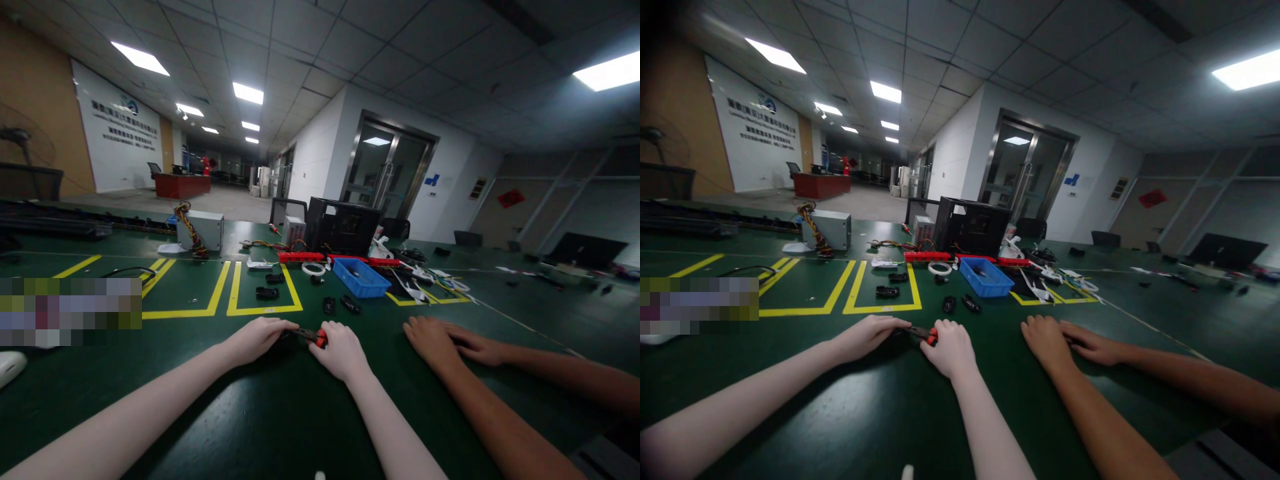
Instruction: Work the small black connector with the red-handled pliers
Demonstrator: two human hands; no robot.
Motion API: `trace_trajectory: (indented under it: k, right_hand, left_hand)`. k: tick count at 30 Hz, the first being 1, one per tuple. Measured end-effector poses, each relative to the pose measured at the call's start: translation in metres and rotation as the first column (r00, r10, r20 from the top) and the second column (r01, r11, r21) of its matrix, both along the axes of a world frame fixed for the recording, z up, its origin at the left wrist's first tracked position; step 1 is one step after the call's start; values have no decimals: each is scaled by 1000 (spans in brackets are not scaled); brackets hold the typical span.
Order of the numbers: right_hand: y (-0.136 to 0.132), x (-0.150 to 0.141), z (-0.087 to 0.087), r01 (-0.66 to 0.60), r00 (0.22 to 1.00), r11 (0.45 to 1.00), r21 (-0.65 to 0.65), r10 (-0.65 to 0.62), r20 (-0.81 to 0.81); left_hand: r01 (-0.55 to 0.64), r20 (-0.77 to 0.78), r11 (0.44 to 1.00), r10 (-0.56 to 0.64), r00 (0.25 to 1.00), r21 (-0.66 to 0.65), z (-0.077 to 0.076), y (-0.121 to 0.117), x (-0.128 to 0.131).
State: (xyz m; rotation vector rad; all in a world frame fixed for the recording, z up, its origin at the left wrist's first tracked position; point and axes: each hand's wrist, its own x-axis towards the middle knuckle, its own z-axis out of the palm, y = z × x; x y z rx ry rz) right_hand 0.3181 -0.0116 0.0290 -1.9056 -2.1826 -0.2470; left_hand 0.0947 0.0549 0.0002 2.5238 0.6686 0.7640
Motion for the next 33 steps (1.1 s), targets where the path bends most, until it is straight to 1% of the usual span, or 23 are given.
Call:
trace_trajectory:
  k: [6,13,18,26,29,33]
  right_hand:
    - [1,0,2,-7,1000,1000,-18,7,-12]
    - [3,-2,2,-6,1000,1000,31,5,27]
    - [5,-1,0,-9,1000,1000,13,8,14]
    - [9,-1,-3,-4,1000,1000,-6,3,-11]
    - [12,-1,-4,-13,1000,1000,1,13,-12]
    - [16,-1,-5,-19,1000,1000,9,19,-16]
  left_hand:
    - [2,10,999,-2,1000,-33,4,-1,-1]
    - [5,51,998,-1,999,-69,4,2,0]
    - [12,42,999,-11,999,-40,3,3,-1]
    - [-16,2,999,16,1000,32,1,3,-2]
    - [-33,-2,999,33,999,30,1,3,-1]
    - [-57,20,998,57,998,-10,0,4,-1]
